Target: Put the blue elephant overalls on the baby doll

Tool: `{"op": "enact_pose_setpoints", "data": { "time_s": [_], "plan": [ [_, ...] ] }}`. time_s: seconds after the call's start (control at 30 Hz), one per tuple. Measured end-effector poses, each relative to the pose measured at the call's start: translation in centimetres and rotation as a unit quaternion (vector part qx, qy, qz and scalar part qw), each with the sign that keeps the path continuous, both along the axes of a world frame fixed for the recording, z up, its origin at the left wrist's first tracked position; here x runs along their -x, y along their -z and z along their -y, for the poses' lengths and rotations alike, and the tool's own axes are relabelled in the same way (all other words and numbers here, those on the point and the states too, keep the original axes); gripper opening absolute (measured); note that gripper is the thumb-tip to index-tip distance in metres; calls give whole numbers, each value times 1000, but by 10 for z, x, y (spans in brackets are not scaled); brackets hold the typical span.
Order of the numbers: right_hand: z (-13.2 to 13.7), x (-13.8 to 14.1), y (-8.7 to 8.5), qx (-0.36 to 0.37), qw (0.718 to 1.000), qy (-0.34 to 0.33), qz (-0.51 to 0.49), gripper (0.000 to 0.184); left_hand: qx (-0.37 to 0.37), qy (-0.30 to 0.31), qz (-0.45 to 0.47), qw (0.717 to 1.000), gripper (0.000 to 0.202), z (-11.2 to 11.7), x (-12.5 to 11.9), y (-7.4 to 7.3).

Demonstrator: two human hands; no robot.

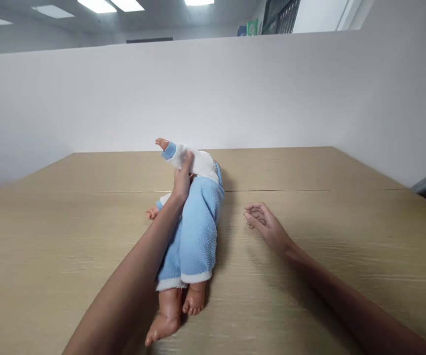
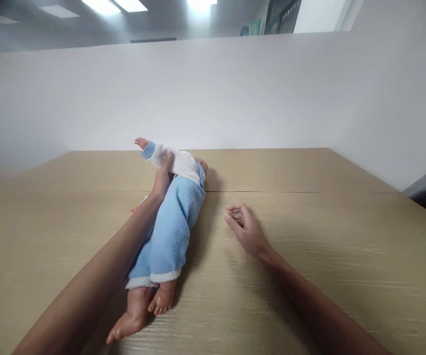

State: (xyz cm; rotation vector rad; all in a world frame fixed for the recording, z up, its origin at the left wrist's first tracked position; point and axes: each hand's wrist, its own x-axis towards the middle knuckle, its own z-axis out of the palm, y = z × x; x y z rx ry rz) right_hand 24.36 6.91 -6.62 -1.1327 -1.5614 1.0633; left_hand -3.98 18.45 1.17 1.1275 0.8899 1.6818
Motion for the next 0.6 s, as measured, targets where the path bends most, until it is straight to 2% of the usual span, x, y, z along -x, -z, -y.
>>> {"op": "enact_pose_setpoints", "data": {
  "time_s": [0.17,0.27,0.33,0.43,0.53,0.6],
  "plan": [
    [-10,2,-2,16,998,-46,-50,53,-31,-16,-51,998,65,6,-27,-5],
    [-14,-2,-7,69,989,-81,-106,59,-63,-8,-131,989,55,12,-47,-6],
    [-19,-6,-10,118,973,-100,-173,63,-89,-4,-211,974,46,15,-60,-5],
    [-28,-15,-12,178,941,-117,-264,70,-140,31,-340,930,41,18,-80,-1],
    [-36,-27,-12,233,907,-145,-318,76,-175,79,-483,855,48,25,-94,1],
    [-38,-35,-12,260,888,-163,-343,80,-192,83,-549,809,58,33,-96,-1]
  ]
}}
